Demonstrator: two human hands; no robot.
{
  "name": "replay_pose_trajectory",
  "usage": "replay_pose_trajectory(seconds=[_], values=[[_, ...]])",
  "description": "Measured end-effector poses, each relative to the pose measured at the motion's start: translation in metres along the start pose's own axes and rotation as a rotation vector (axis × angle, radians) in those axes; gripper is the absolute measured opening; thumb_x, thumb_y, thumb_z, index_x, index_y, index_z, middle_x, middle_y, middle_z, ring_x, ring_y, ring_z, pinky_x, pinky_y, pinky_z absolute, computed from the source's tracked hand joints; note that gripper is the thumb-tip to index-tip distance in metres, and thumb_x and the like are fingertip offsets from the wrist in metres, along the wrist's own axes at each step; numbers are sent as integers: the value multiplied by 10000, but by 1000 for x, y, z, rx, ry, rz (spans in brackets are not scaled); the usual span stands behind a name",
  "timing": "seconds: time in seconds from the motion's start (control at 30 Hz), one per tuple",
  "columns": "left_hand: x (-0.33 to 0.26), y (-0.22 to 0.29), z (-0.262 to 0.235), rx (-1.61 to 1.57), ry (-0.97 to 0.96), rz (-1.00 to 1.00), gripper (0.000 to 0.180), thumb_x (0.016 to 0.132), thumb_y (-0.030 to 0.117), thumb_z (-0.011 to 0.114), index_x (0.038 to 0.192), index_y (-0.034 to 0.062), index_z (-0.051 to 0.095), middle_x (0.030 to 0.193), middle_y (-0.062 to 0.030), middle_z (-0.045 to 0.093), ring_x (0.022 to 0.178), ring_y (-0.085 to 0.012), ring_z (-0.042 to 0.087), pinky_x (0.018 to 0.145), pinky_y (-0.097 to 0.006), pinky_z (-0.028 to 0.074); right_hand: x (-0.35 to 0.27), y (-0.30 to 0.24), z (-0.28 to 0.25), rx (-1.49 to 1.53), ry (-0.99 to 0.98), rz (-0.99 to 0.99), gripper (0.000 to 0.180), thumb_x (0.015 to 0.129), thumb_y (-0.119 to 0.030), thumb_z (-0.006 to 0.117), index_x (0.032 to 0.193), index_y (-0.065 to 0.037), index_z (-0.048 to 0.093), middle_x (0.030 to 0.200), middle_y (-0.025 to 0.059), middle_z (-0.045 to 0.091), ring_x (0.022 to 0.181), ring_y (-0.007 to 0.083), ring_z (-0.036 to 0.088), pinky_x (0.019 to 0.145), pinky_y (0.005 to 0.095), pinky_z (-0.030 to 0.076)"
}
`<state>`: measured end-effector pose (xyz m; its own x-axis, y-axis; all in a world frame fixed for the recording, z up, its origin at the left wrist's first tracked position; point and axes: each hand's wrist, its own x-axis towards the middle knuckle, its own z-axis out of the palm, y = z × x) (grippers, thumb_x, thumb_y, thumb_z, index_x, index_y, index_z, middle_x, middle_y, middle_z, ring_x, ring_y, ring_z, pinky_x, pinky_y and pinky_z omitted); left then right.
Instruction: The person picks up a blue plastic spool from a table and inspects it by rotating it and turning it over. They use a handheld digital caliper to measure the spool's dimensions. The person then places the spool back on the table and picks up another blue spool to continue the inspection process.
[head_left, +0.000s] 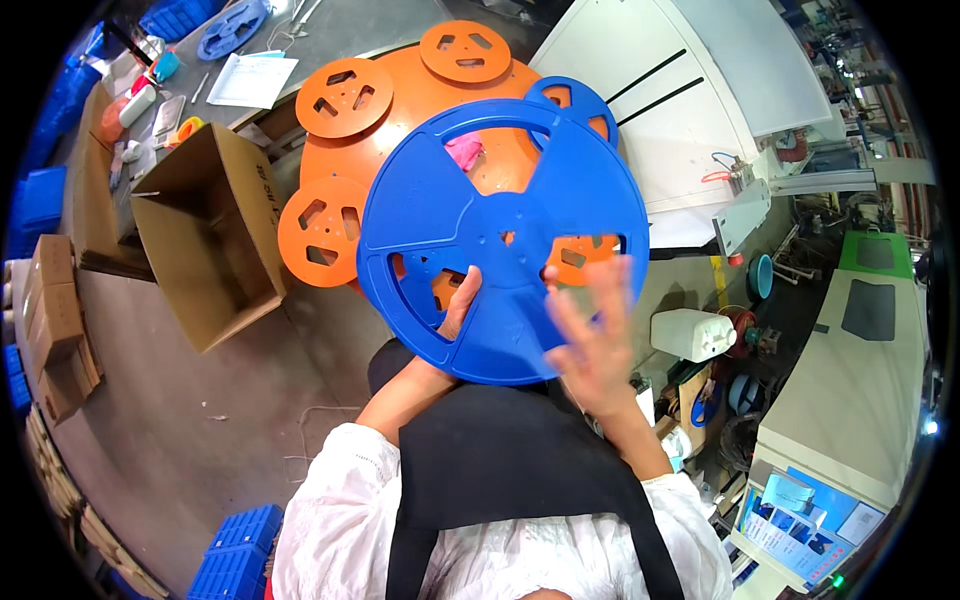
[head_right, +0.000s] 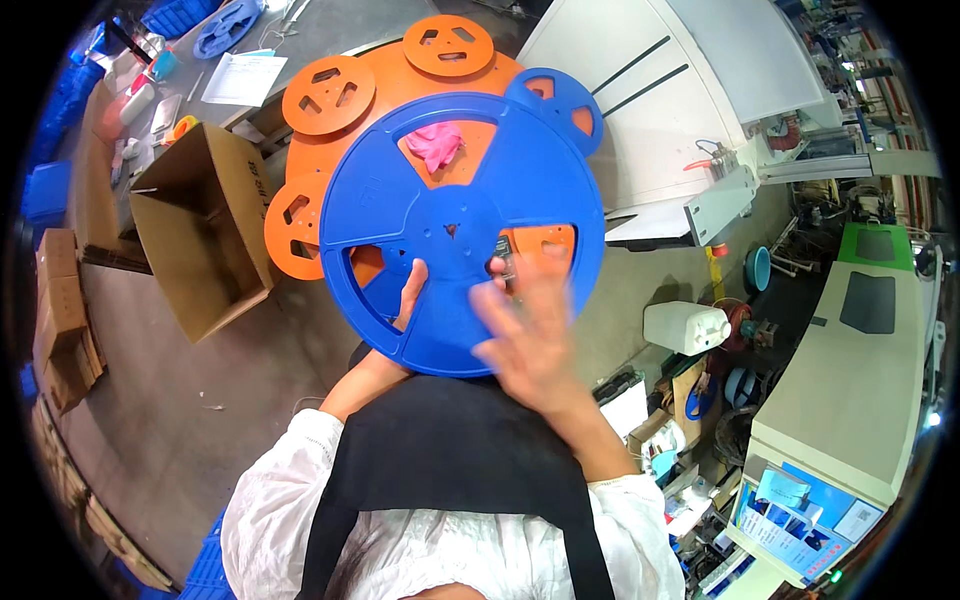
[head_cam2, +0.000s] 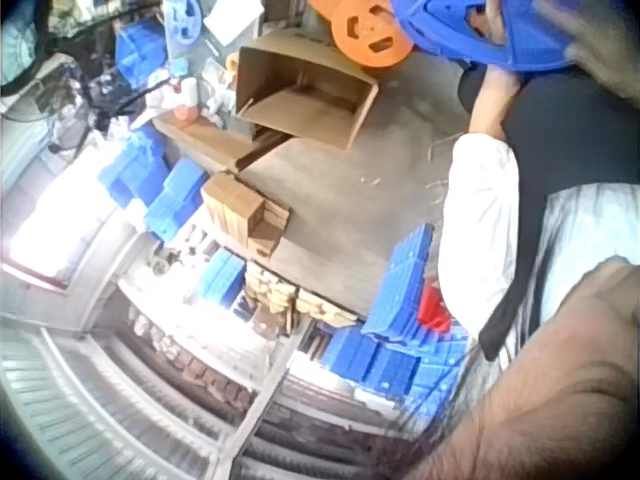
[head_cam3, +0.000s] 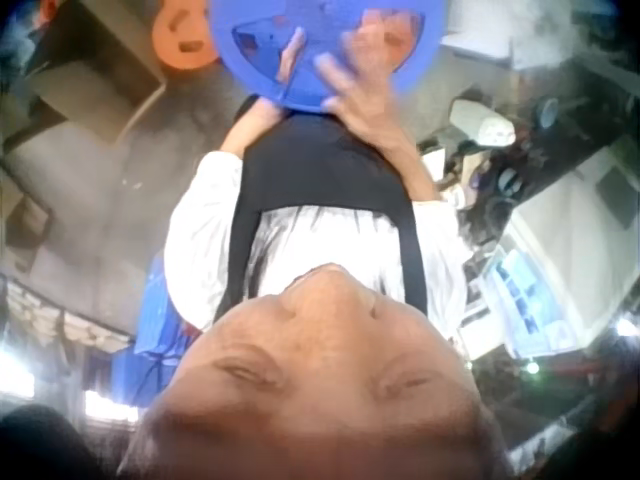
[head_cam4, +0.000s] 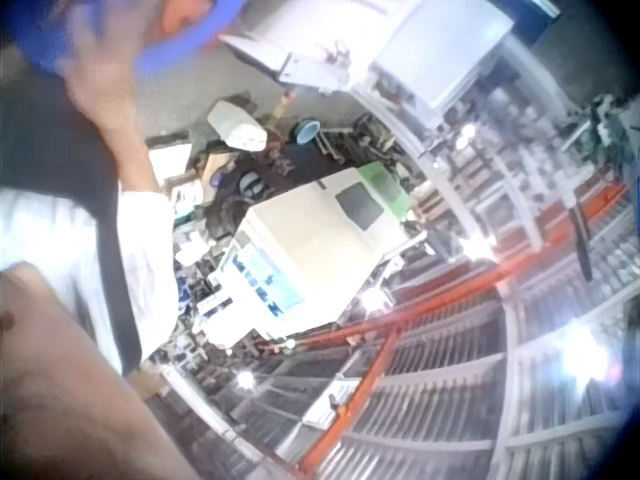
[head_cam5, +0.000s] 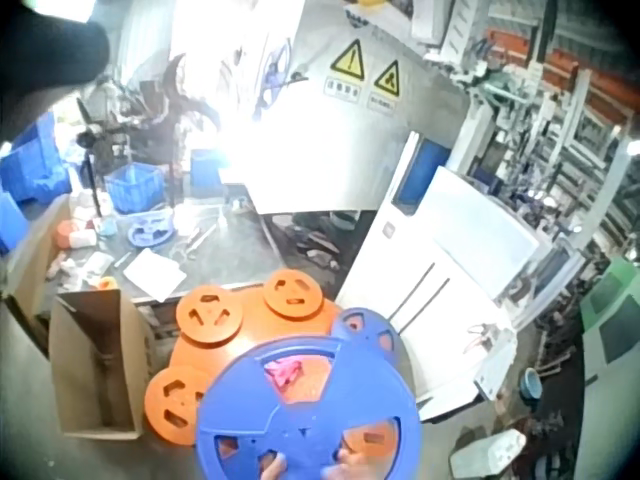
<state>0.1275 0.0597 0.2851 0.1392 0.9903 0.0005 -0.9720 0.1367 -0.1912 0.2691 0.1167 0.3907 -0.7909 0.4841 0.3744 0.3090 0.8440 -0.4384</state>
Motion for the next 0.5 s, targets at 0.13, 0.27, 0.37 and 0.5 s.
replay_pose_trajectory(seconds=[0.13,0.27,0.37,0.5], values=[[3,-7,-17,45,-128,-126,842,884,609,523,1474,79,241,1315,-151,477,1186,-266,512,1061,-483,392,-27,32,-42,-165,365,401,439,989,-290,444,1332,-22,504,1495,171,331,1414,311,264,1141,445,216],[13,-15,-18,4,-160,-262,869,861,627,544,1469,76,256,1316,-168,481,1168,-284,530,1057,-501,392,-52,56,-47,674,663,741,548,1002,-387,438,1425,-47,371,1486,116,346,1330,269,385,1089,430,322],[21,-17,-19,64,-114,-303,886,852,642,543,1470,77,255,1311,-176,483,1162,-294,533,1054,-508,392,-56,63,-42,843,738,864,605,1006,-455,375,1452,-52,309,1458,103,378,1269,244,448,1045,424,389],[29,-18,-17,37,-44,-344,905,841,667,532,1473,80,254,1287,-176,493,1111,-297,551,1045,-512,399,-55,62,-34,878,751,853,630,1001,-493,348,1442,-44,322,1396,107,447,1194,233,514,987,407,442]])
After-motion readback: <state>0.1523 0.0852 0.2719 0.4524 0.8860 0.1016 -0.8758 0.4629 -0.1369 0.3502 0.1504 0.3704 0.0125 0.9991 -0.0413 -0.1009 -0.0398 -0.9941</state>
